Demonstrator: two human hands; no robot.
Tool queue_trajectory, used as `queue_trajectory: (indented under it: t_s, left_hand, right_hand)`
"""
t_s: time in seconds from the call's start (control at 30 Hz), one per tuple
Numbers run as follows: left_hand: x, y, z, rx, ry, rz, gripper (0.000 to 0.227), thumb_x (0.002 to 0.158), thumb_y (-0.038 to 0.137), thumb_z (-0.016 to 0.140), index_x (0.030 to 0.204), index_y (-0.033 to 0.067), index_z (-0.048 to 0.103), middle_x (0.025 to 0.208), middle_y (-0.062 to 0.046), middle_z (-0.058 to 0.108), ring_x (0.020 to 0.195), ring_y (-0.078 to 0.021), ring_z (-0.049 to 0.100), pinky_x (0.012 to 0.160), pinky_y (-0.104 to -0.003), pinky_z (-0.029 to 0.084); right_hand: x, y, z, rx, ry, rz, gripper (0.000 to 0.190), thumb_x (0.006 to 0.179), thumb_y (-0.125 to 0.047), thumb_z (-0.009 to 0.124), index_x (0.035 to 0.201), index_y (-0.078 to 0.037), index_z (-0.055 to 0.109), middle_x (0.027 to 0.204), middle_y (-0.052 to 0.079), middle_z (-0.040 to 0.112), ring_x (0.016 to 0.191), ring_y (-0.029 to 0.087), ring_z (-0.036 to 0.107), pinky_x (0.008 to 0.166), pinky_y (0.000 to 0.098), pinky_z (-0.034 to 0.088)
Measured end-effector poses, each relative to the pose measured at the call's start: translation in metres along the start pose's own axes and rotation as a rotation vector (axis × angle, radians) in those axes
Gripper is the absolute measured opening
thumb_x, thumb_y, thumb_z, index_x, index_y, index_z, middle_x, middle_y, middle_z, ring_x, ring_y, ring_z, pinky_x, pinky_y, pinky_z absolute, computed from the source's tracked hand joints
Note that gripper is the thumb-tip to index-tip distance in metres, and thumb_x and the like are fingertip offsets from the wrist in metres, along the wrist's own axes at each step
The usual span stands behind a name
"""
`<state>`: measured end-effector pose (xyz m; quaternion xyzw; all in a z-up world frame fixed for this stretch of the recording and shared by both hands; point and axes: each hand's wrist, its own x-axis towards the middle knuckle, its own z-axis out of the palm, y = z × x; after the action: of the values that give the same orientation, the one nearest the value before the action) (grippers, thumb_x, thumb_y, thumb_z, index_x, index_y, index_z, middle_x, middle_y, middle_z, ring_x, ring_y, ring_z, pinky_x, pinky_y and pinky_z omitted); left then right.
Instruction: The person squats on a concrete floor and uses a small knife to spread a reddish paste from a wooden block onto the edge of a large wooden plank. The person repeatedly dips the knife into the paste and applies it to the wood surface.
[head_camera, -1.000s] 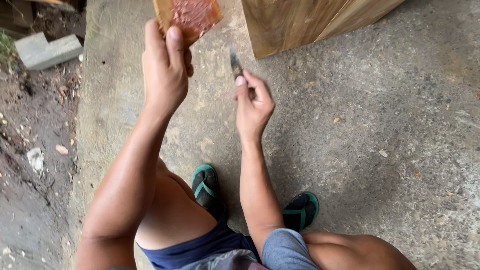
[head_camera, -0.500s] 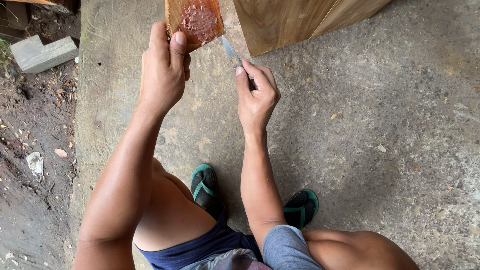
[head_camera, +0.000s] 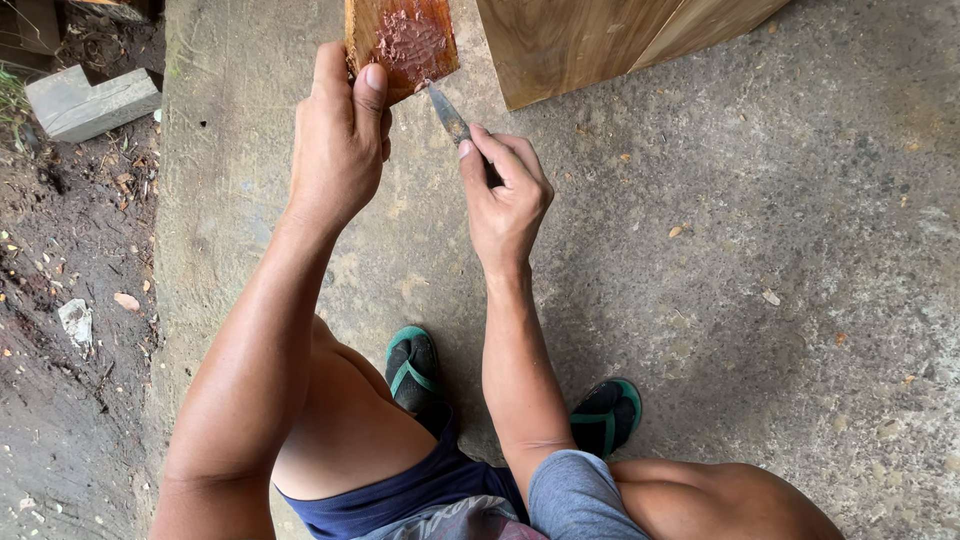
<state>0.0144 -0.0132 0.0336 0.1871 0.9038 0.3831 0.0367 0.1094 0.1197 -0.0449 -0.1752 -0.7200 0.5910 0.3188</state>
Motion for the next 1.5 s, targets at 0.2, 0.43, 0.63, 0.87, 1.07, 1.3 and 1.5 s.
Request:
queue_trajectory:
  t_s: [0.2,0.43,0.63,0.87,1.07,1.3,1.5]
  left_hand:
    - [0.001,-0.002,0.001,-0.03,-0.01,-0.013,0.04,0.119,0.043,0.042,0.12,0.0038,0.046,0.072,-0.006,0.066,0.059,-0.0163,0.068,0.051,-0.032,0.051]
    - [0.008,-0.021,0.005,-0.102,-0.003,-0.054,0.036,0.12,0.041,0.038,0.12,0.0053,0.045,0.078,-0.002,0.064,0.059,-0.0104,0.061,0.048,-0.026,0.052]
    - [0.011,-0.036,0.002,-0.262,-0.008,-0.13,0.024,0.123,0.027,0.042,0.124,0.0029,0.042,0.083,-0.004,0.062,0.064,-0.011,0.06,0.054,-0.027,0.053]
    - [0.001,-0.025,0.01,0.048,-0.19,-0.208,0.018,0.123,0.019,0.046,0.123,0.0017,0.04,0.081,-0.006,0.069,0.062,-0.0127,0.068,0.052,-0.027,0.055]
    - [0.003,-0.009,0.015,0.133,-0.263,-0.155,0.017,0.124,0.016,0.047,0.121,0.0,0.04,0.079,-0.007,0.07,0.06,-0.0137,0.069,0.052,-0.029,0.057]
    - [0.006,-0.001,0.012,0.082,-0.222,-0.212,0.016,0.116,0.013,0.049,0.112,0.0005,0.04,0.074,-0.007,0.066,0.059,-0.0134,0.066,0.051,-0.028,0.052]
    - [0.007,-0.007,0.011,0.07,-0.258,-0.176,0.016,0.123,0.011,0.047,0.116,-0.0017,0.04,0.075,-0.009,0.069,0.066,-0.0141,0.07,0.057,-0.029,0.056]
  right_hand:
    - [0.0,-0.003,-0.001,0.007,-0.02,-0.035,0.019,0.096,-0.001,0.077,0.115,-0.002,0.076,0.103,0.008,0.074,0.087,0.015,0.074,0.072,0.0267,0.06]
    - [-0.014,0.027,0.014,0.489,-0.044,0.168,0.018,0.1,-0.008,0.073,0.117,-0.002,0.072,0.102,0.007,0.07,0.074,0.013,0.066,0.061,0.0266,0.054]
    - [-0.028,0.098,0.049,0.93,0.446,0.65,0.017,0.106,-0.006,0.062,0.119,0.003,0.056,0.098,0.013,0.065,0.078,0.019,0.068,0.064,0.0338,0.06]
    - [-0.042,0.185,0.096,0.949,0.488,0.843,0.037,0.102,0.003,0.054,0.138,0.008,0.05,0.104,0.017,0.059,0.078,0.021,0.066,0.063,0.0329,0.059]
    - [-0.045,0.23,0.125,0.862,0.533,0.947,0.043,0.1,0.007,0.051,0.142,0.011,0.048,0.105,0.018,0.061,0.077,0.019,0.066,0.061,0.0311,0.058]
    - [-0.049,0.245,0.135,0.768,0.545,0.915,0.039,0.102,0.003,0.053,0.14,0.009,0.052,0.105,0.021,0.063,0.076,0.019,0.069,0.059,0.0287,0.059]
    - [-0.042,0.237,0.139,0.723,0.569,0.968,0.037,0.101,-0.002,0.055,0.138,0.003,0.057,0.109,0.018,0.066,0.081,0.021,0.072,0.064,0.0289,0.065]
